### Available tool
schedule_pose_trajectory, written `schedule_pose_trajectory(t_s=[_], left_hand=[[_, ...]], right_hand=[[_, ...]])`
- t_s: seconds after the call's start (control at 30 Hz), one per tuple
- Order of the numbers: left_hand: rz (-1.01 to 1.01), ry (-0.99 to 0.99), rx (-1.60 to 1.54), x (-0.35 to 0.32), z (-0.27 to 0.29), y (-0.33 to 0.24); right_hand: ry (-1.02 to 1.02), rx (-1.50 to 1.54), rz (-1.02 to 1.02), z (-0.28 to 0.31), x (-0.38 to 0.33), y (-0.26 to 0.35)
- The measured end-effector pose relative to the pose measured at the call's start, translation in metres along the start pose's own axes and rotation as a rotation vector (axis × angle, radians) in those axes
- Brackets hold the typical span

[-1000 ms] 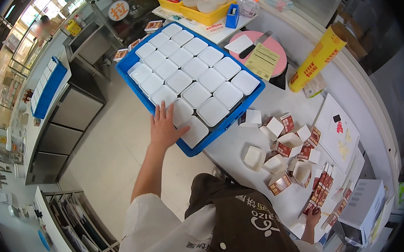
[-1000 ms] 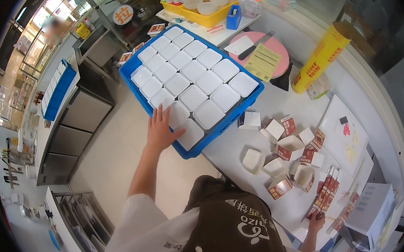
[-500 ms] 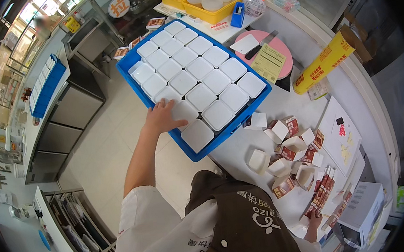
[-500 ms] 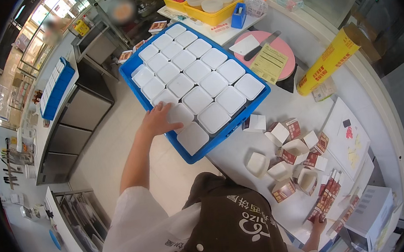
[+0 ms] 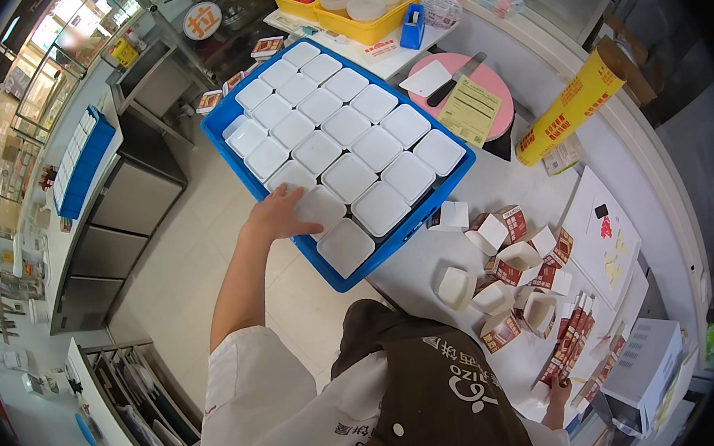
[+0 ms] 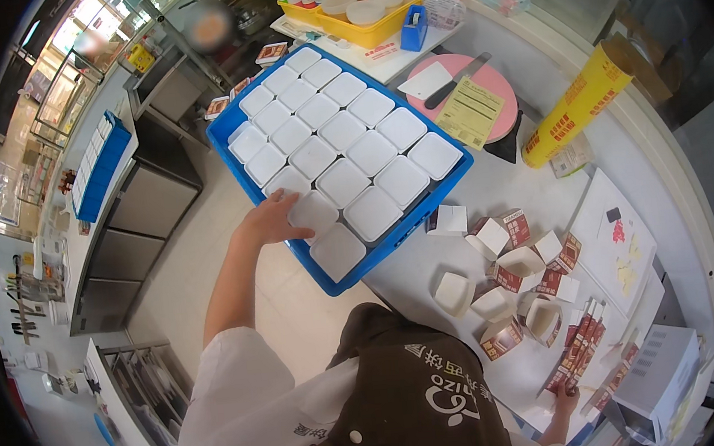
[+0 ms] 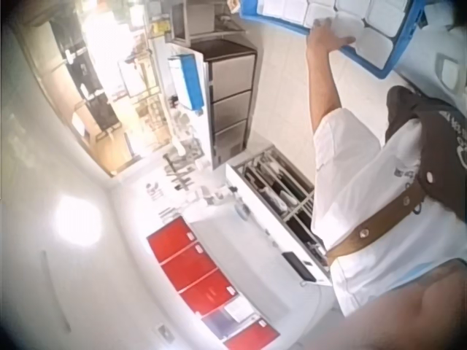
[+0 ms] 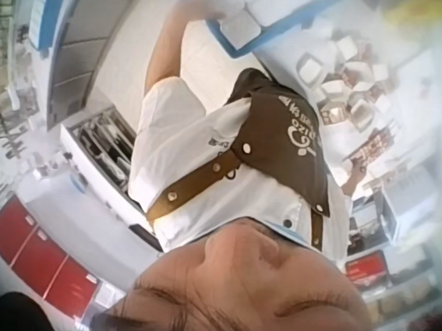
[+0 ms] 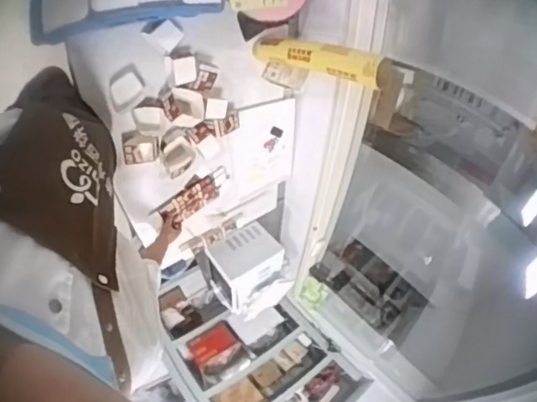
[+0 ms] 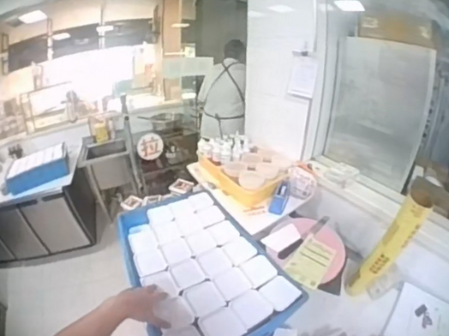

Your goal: The person folds flat cardboard pieces into small rectangular boxes and places them on a table. The person repeatedly picks up a flat piece, folds the sides, and secures the box shape by hand. Finished boxes are stacked in a pile on the right side of the workspace.

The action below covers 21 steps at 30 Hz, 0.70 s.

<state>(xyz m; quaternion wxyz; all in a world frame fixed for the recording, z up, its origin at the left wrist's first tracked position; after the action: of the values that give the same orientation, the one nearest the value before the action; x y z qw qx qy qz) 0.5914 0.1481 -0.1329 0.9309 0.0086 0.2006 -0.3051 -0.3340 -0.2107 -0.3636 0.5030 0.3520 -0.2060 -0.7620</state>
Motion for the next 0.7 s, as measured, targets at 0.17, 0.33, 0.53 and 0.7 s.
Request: schedule_pose_trajectory(t_s=[0.17, 0.33, 0.53, 0.7], left_hand=[[0.099, -0.094, -0.22, 0.03, 0.024, 0.036], [0.153, -0.589, -0.081, 0.074, 0.035, 0.108], [0.288, -0.359, -0.011, 0.109, 0.028, 0.135], [0.273, -0.213, 0.059, 0.127, 0.015, 0.145]], right_hand=[[-0.097, 0.035, 0.006, 0.005, -0.003, 0.006], [-0.08, -0.006, 0.007, 0.013, 0.006, 0.0], [-0.051, -0.059, -0.019, 0.02, -0.003, -0.002], [-0.063, -0.039, 0.001, 0.017, -0.025, 0.016]])
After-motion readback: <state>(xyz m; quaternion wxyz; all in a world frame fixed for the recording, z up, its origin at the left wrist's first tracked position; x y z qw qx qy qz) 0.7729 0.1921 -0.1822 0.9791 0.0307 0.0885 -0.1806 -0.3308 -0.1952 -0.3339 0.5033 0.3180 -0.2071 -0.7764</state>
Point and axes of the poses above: each hand's wrist, its own x-axis towards the middle knuckle, its own z-axis out of the back of the hand, y = z × x, the point moved 10 cm from there along x, towards the middle knuckle, and after that the axes turned 5 degrees about -y, right-handed, at the moved point
